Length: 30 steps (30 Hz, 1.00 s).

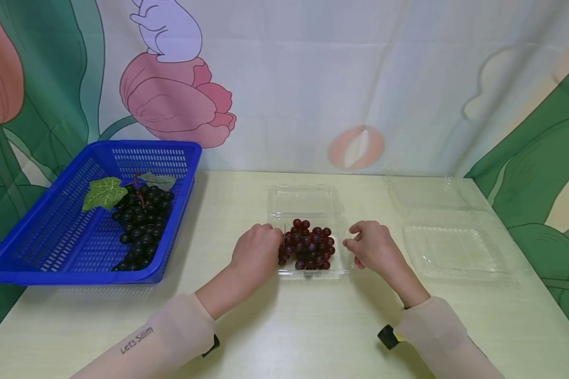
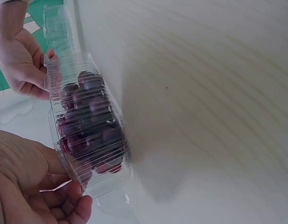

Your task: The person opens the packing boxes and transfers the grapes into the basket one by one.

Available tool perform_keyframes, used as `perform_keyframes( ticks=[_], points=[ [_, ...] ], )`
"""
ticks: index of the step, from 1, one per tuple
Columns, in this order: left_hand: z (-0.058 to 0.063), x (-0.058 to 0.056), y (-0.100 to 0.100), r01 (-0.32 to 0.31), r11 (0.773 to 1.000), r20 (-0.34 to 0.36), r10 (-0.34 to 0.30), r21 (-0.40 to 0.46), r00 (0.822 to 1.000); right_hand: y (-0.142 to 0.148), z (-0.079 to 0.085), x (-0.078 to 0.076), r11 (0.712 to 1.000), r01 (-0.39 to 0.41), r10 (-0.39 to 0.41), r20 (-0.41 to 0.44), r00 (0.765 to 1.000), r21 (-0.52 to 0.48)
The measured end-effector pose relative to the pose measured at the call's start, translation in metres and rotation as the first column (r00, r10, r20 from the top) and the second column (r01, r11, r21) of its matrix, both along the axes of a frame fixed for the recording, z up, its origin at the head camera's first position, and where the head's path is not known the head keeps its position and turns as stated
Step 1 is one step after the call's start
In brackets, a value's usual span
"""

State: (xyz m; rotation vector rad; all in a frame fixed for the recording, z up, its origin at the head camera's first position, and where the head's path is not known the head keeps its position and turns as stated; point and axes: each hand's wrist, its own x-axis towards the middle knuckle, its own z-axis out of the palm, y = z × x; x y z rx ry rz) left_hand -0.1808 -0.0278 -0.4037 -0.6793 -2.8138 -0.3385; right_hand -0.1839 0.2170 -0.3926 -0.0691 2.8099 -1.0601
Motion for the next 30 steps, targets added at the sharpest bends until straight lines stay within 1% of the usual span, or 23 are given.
perform_keyframes(
  ticks=[3, 10, 13, 16, 20, 25, 28, 30],
  points=[
    [0.0, 0.0, 0.0, 0.006, 1.0, -0.003, -0.006, -0.002, 1.0, 0.0, 0.0, 0.0, 1.0, 0.0, 0.0, -0.002, 1.0, -0.001],
    [0.001, 0.0, 0.001, 0.001, 1.0, 0.027, -0.001, 0.0, 1.0, 0.0, 0.0, -0.001, 1.0, -0.004, 0.004, -0.011, 1.0, 0.002],
    [0.001, 0.0, 0.002, -0.006, 1.0, 0.029, 0.006, -0.005, 1.0, 0.0, 0.0, -0.001, 1.0, -0.001, 0.001, -0.01, 1.0, 0.006],
    [0.003, 0.001, 0.003, -0.022, 1.0, 0.047, 0.022, 0.001, 0.999, 0.0, -0.001, -0.001, 1.0, 0.002, -0.002, -0.006, 1.0, 0.009],
    [0.005, 0.002, 0.004, -0.036, 0.999, 0.08, 0.034, 0.024, 0.996, -0.001, -0.001, -0.001, 1.0, 0.002, -0.002, -0.004, 1.0, 0.007],
    [0.008, 0.0, 0.004, -0.029, 0.998, 0.081, 0.024, 0.055, 0.996, 0.0, -0.003, -0.001, 1.0, -0.003, 0.003, -0.009, 1.0, 0.005],
    [0.011, -0.001, 0.004, -0.02, 0.995, 0.083, 0.012, 0.101, 0.996, 0.0, -0.003, -0.001, 1.0, -0.003, 0.003, -0.011, 1.0, 0.003],
    [0.013, -0.002, 0.004, -0.017, 0.99, 0.101, 0.003, 0.139, 0.995, 0.0, -0.003, -0.001, 1.0, -0.002, 0.002, -0.008, 1.0, 0.003]
  ],
)
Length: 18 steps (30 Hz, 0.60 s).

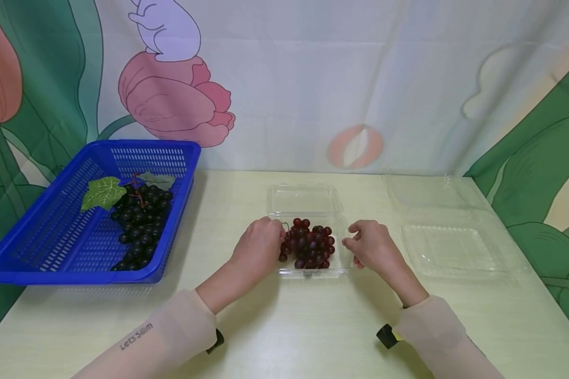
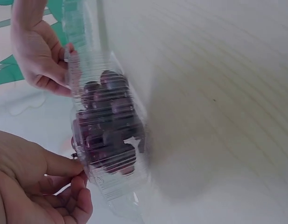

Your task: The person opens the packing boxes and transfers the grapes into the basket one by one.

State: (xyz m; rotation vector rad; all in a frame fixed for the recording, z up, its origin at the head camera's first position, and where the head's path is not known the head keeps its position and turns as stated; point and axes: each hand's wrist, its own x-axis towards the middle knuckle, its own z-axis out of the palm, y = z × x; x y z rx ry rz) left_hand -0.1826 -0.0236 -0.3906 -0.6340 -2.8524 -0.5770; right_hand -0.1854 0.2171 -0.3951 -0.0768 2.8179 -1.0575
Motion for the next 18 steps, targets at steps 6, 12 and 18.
perform_keyframes(
  ticks=[6, 12, 18],
  points=[
    [0.007, 0.0, 0.0, -0.009, 0.995, 0.058, 0.004, 0.101, 0.998, -0.001, 0.002, 0.001, 1.0, 0.001, -0.001, 0.0, 1.0, 0.005],
    [0.012, 0.0, 0.002, -0.04, 0.981, 0.104, 0.021, 0.189, 0.994, -0.001, 0.003, 0.001, 1.0, -0.001, 0.001, 0.002, 1.0, 0.005],
    [0.016, 0.0, 0.005, -0.041, 0.955, 0.148, -0.003, 0.294, 0.989, -0.001, 0.002, 0.0, 1.0, -0.006, 0.006, 0.0, 1.0, 0.01]
  ],
)
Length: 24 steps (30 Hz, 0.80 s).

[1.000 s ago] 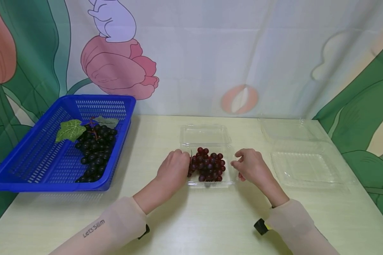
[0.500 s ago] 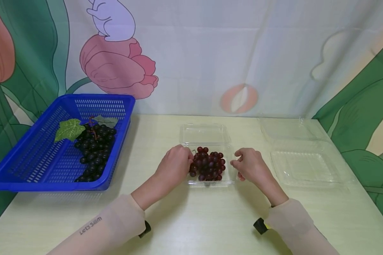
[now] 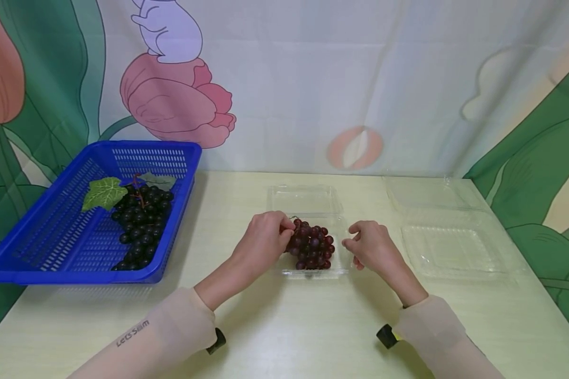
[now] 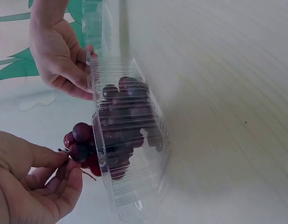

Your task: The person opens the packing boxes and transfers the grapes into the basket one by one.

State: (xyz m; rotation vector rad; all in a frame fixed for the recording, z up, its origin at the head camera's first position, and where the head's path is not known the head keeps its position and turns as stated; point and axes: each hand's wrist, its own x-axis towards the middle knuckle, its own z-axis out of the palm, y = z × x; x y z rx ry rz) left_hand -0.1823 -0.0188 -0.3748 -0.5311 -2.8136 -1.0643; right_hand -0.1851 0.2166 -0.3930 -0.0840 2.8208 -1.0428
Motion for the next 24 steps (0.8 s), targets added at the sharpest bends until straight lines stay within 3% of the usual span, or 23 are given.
perform_keyframes(
  ticks=[5, 16, 24],
  points=[
    [0.002, 0.001, 0.0, 0.022, 0.997, 0.032, -0.024, 0.076, 0.999, 0.0, -0.001, -0.001, 1.0, 0.004, -0.004, -0.001, 1.0, -0.001],
    [0.008, 0.0, 0.0, 0.021, 0.98, 0.031, -0.028, 0.2, 0.999, 0.0, -0.002, -0.001, 1.0, 0.008, -0.008, 0.0, 1.0, -0.007],
    [0.012, -0.004, 0.003, -0.047, 0.942, 0.13, 0.004, 0.331, 0.991, 0.0, -0.001, 0.0, 1.0, 0.006, -0.006, 0.0, 1.0, -0.008]
  ],
)
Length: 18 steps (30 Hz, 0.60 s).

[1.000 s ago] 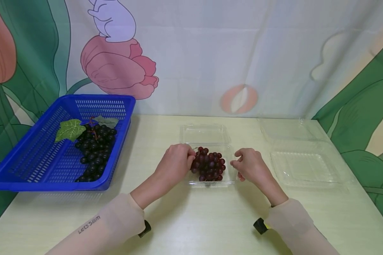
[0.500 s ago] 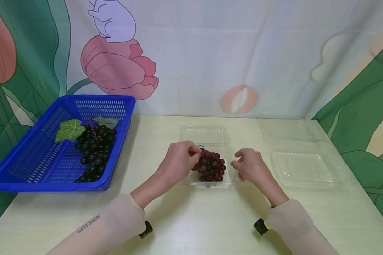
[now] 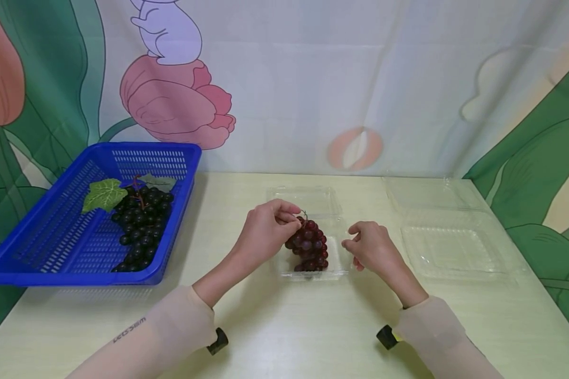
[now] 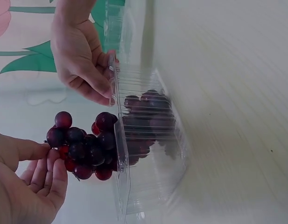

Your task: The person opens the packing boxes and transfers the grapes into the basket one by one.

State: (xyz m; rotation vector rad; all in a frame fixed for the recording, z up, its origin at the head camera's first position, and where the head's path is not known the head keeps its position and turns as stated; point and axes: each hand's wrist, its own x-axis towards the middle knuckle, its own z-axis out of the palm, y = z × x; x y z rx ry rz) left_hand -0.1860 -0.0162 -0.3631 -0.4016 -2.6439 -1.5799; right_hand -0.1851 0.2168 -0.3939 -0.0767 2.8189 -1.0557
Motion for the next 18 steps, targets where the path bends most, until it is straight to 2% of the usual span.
perform_keyframes(
  ticks=[10, 14, 18],
  points=[
    [0.0043, 0.0009, -0.0006, -0.01, 0.997, 0.061, 0.005, 0.082, 0.998, -0.0007, -0.0004, 0.0004, 1.0, -0.008, 0.008, -0.003, 1.0, 0.0],
    [0.0063, 0.0017, -0.0009, -0.007, 0.997, 0.08, 0.001, 0.076, 0.997, -0.0006, -0.0002, 0.0008, 1.0, -0.002, 0.002, -0.002, 1.0, 0.0],
    [0.008, 0.0024, -0.0015, -0.003, 0.998, 0.061, -0.001, 0.066, 0.998, -0.0004, -0.001, 0.0004, 1.0, 0.001, -0.001, -0.002, 1.0, 0.003]
  ],
)
